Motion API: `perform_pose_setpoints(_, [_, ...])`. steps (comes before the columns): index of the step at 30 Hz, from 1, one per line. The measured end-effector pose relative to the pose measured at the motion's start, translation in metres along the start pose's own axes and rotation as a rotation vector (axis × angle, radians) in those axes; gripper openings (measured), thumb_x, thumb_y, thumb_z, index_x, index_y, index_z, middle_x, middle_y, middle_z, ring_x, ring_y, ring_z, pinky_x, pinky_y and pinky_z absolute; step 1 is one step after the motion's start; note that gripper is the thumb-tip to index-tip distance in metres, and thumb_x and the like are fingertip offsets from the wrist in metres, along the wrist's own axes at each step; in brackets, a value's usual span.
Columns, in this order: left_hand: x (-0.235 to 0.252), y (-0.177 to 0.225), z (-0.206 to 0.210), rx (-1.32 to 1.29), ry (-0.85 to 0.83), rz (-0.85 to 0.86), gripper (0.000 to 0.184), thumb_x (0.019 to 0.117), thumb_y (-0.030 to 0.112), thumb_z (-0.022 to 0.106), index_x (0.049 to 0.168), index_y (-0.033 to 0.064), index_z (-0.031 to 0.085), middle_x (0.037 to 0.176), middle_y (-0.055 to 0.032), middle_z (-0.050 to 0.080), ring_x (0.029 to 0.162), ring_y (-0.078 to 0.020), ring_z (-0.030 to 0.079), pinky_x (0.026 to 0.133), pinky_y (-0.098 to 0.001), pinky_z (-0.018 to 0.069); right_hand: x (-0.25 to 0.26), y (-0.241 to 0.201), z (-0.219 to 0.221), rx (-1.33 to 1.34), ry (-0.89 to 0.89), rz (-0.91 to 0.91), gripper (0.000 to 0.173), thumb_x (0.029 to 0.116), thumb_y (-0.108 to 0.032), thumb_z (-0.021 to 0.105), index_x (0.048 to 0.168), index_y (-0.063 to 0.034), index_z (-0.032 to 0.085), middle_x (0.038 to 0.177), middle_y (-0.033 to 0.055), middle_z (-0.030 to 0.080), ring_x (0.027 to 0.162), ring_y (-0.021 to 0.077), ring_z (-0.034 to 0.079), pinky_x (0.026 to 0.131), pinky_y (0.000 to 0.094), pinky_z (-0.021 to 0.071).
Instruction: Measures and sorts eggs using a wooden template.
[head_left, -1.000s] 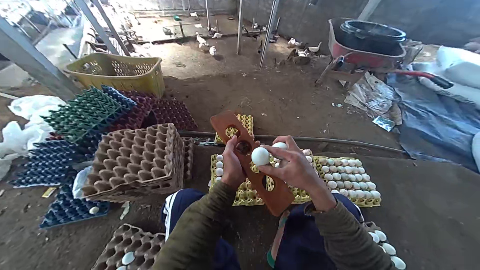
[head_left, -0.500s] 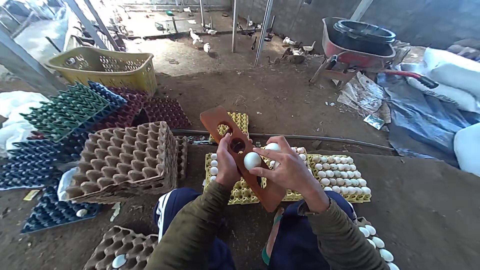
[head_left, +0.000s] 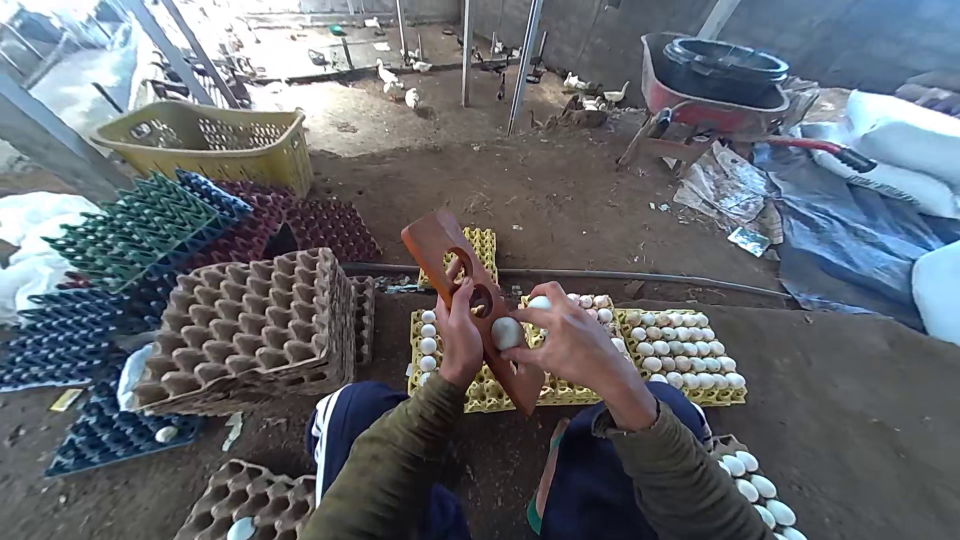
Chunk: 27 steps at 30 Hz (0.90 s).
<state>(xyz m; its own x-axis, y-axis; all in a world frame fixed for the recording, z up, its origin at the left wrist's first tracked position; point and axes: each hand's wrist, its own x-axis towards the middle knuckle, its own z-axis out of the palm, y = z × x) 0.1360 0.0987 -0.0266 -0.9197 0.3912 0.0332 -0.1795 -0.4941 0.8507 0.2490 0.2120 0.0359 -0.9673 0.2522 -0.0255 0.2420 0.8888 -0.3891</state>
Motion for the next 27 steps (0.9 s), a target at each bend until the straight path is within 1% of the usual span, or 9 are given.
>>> perform_pose_setpoints(3, [-0.002,0.003,0.006,-0.030,0.003,-0.018,0.046,0.1062,0.020,0.029,0.150,0.0081,0.037,0.110,-0.0147,0.067,0.092,-0.0233,0.070,0.082,-0.0429,0.0605,-0.003,0.013,0.004,0.134,0.117,-0.062,0.051,0.0798,-0.050,0.082,0.119,-0.0184,0.076,0.135,0.0159,0.059,0.111,0.0293,0.065,0.087,0.0502,0.0568])
perform_pose_setpoints(4, [-0.001,0.006,0.006,-0.051,0.012,-0.028,0.045,0.1068,0.020,0.028,0.150,0.0084,0.036,0.110,-0.0143,0.068,0.090,-0.0230,0.071,0.081,-0.0423,0.0607,-0.004,0.018,0.004,0.247,0.161,-0.088,0.050,0.0794,-0.047,0.083,0.116,-0.0146,0.077,0.131,0.0155,0.062,0.108,0.0261,0.065,0.087,0.0470,0.0569])
perform_pose_setpoints(6, [0.003,0.013,0.004,-0.060,0.029,-0.038,0.045,0.1075,0.021,0.027,0.149,0.0083,0.038,0.112,-0.0142,0.068,0.092,-0.0231,0.070,0.081,-0.0424,0.0596,-0.007,0.031,-0.002,0.583,0.157,-0.052,0.048,0.0812,-0.043,0.080,0.116,-0.0111,0.074,0.126,0.0069,0.063,0.105,0.0127,0.065,0.086,0.0317,0.0575])
perform_pose_setpoints(8, [0.004,0.019,0.002,-0.027,0.040,-0.049,0.045,0.1091,0.025,0.027,0.149,0.0089,0.040,0.116,-0.0132,0.068,0.095,-0.0228,0.069,0.083,-0.0424,0.0593,-0.014,0.045,-0.003,1.052,0.115,0.007,0.051,0.0826,-0.047,0.079,0.116,-0.0092,0.071,0.109,0.0021,0.070,0.084,0.0105,0.069,0.069,0.0291,0.0615])
perform_pose_setpoints(10, [0.007,0.021,0.003,-0.055,0.039,-0.042,0.044,0.1095,0.028,0.026,0.148,0.0106,0.040,0.117,-0.0121,0.068,0.098,-0.0237,0.070,0.085,-0.0432,0.0597,-0.022,0.055,-0.001,1.431,0.012,-0.016,0.065,0.0824,-0.061,0.076,0.120,-0.0077,0.067,0.096,0.0080,0.072,0.070,0.0162,0.070,0.058,0.0323,0.0613])
perform_pose_setpoints(13, [0.012,0.024,0.004,-0.083,0.030,-0.003,0.045,0.1082,0.030,0.024,0.149,0.0141,0.037,0.118,-0.0099,0.068,0.096,-0.0229,0.071,0.083,-0.0424,0.0603,-0.027,0.064,0.010,1.730,-0.156,-0.169,0.076,0.0786,-0.076,0.067,0.119,-0.0117,0.069,0.103,0.0127,0.072,0.070,0.0196,0.070,0.054,0.0319,0.0594])
perform_pose_setpoints(18, [0.015,0.026,0.007,-0.093,0.029,0.018,0.045,0.1083,0.031,0.022,0.146,0.0136,0.039,0.118,-0.0092,0.069,0.100,-0.0249,0.071,0.086,-0.0449,0.0600,-0.036,0.056,0.019,1.965,-0.214,-0.363,0.064,0.0802,-0.078,0.058,0.105,-0.0210,0.075,0.120,0.0112,0.070,0.074,0.0204,0.071,0.049,0.0300,0.0552])
perform_pose_setpoints(21, [0.017,0.025,0.006,-0.095,0.015,0.040,0.046,0.1076,0.030,0.019,0.146,0.0143,0.037,0.116,-0.0076,0.069,0.100,-0.0240,0.071,0.086,-0.0445,0.0597,-0.046,0.051,0.025,2.118,-0.250,-0.458,0.056,0.0845,-0.069,0.061,0.104,-0.0184,0.074,0.122,0.0131,0.068,0.073,0.0223,0.071,0.048,0.0302,0.0551])
perform_pose_setpoints(27, [0.019,0.027,0.007,-0.091,0.008,0.024,0.048,0.1077,0.032,0.014,0.149,0.0166,0.033,0.119,-0.0070,0.069,0.100,-0.0235,0.071,0.086,-0.0441,0.0594,-0.066,0.051,0.028,2.285,-0.226,-0.567,0.046,0.0842,-0.058,0.069,0.103,-0.0166,0.073,0.123,0.0134,0.067,0.071,0.0230,0.070,0.047,0.0295,0.0545])
